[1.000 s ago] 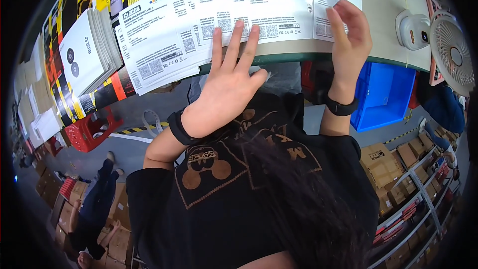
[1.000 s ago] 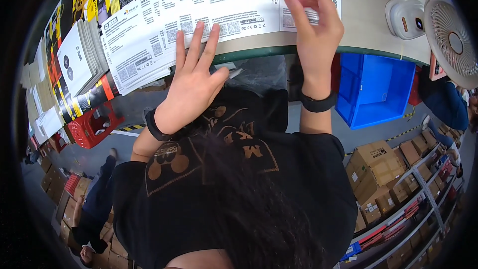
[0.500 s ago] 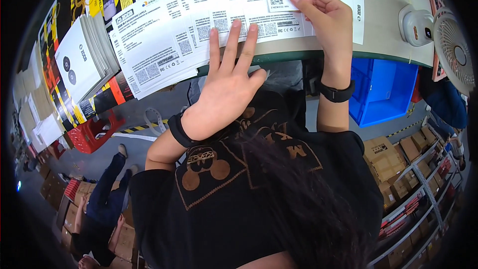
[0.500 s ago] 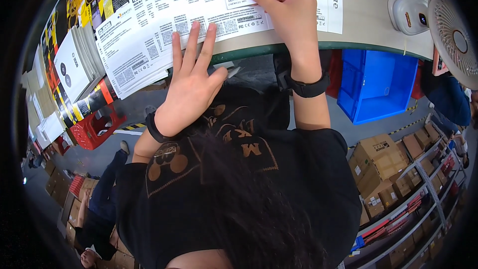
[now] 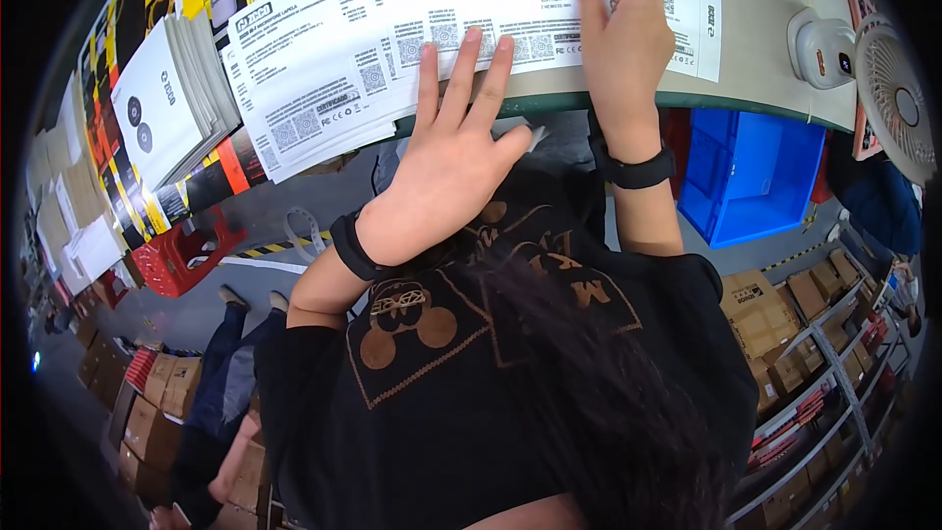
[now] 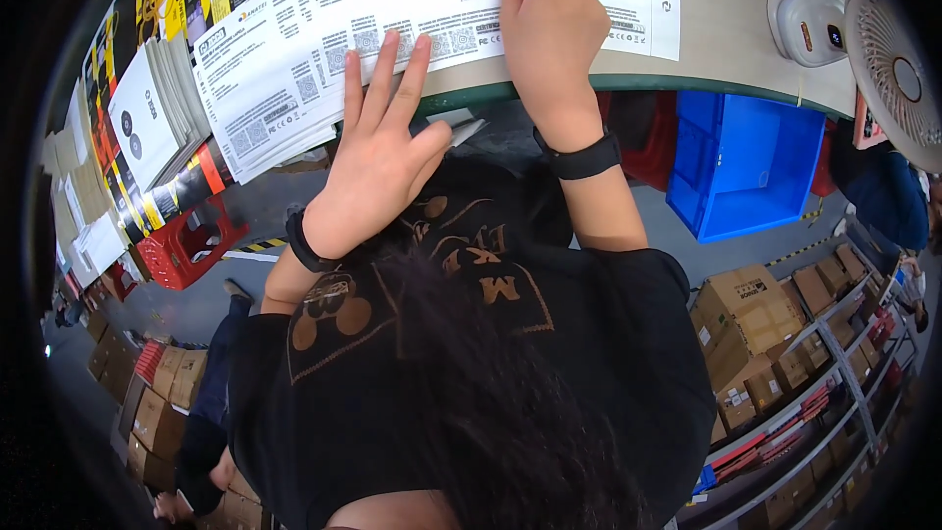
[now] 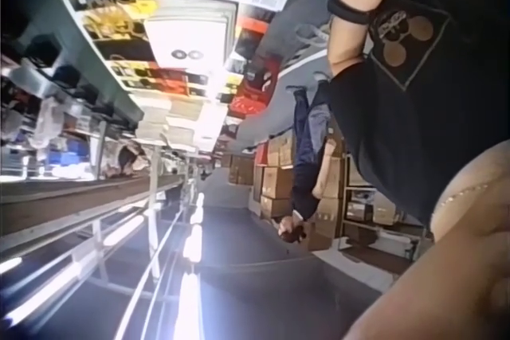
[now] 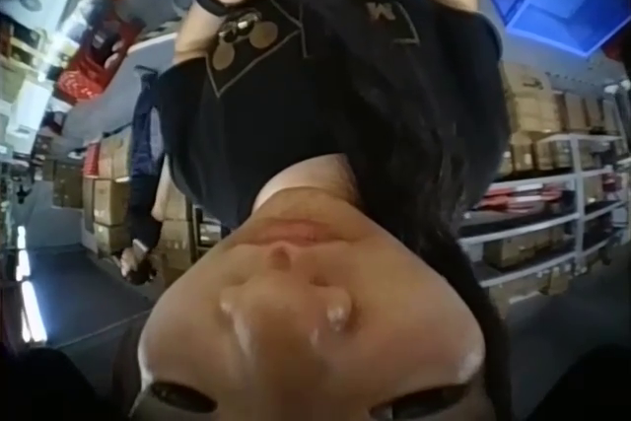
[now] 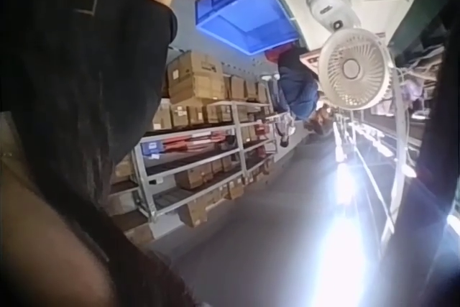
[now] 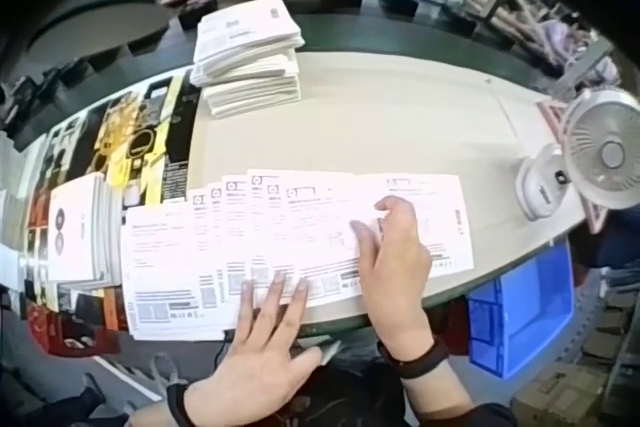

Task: The person removes a rubber band from a stack of papers and sets them down. They then peel stickers from a roll and apply them to the papers one by one before restacking the papers and replacing the rubber band.

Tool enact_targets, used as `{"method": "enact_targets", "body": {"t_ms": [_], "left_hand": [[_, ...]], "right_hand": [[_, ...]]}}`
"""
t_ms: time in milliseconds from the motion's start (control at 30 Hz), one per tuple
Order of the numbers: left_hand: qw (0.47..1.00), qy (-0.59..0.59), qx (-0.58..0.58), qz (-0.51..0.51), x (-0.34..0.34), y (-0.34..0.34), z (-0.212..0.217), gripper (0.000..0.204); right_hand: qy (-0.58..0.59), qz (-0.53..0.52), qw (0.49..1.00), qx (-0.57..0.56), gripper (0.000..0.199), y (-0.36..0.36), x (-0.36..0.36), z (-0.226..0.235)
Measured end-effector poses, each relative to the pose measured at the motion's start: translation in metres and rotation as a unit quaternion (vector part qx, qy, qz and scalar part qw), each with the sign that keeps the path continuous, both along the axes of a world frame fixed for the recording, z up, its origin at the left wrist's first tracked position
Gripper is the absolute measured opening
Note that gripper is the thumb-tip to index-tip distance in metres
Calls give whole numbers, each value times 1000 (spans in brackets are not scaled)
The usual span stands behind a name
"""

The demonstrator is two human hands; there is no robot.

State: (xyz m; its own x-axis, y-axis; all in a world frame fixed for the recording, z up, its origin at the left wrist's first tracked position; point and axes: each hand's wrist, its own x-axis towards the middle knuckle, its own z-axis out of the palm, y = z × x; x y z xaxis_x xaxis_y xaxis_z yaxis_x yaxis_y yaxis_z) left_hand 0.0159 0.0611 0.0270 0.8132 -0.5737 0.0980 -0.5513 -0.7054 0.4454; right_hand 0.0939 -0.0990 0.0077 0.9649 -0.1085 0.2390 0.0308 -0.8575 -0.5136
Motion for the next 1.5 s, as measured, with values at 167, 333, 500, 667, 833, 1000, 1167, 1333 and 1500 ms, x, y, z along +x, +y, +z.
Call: {"method": "enact_targets", "body": {"t_ms": [167,333,500,667,833,1000,1167,1333,1500], "left_hand": [[999,-9,-29,36,-6,3,2,12],[999,-27,4,22,-8,1,-3,11],[998,-35,40,29,-8,1,-5,9],[998,-51,5,21,-9,0,-9,4],[998,-47,45,26,-9,-1,-5,8],[998,-42,32,31,-7,1,0,10],[992,-21,-116,49,-3,10,18,12],[948,19,-311,68,5,23,30,14],[946,46,-274,168,10,26,38,15]], "right_hand": [[-119,70,989,53,26,-1,-1,-5],[-278,232,888,283,46,10,7,-23],[-79,73,993,47,52,13,8,-3],[-60,46,996,-54,60,15,14,-4],[-150,174,970,-77,44,4,13,-3],[-48,224,962,-147,41,-27,-2,-11],[17,193,976,100,38,-46,-13,24],[201,297,822,443,27,-18,-38,41],[297,250,807,444,19,-8,-44,44]]}}
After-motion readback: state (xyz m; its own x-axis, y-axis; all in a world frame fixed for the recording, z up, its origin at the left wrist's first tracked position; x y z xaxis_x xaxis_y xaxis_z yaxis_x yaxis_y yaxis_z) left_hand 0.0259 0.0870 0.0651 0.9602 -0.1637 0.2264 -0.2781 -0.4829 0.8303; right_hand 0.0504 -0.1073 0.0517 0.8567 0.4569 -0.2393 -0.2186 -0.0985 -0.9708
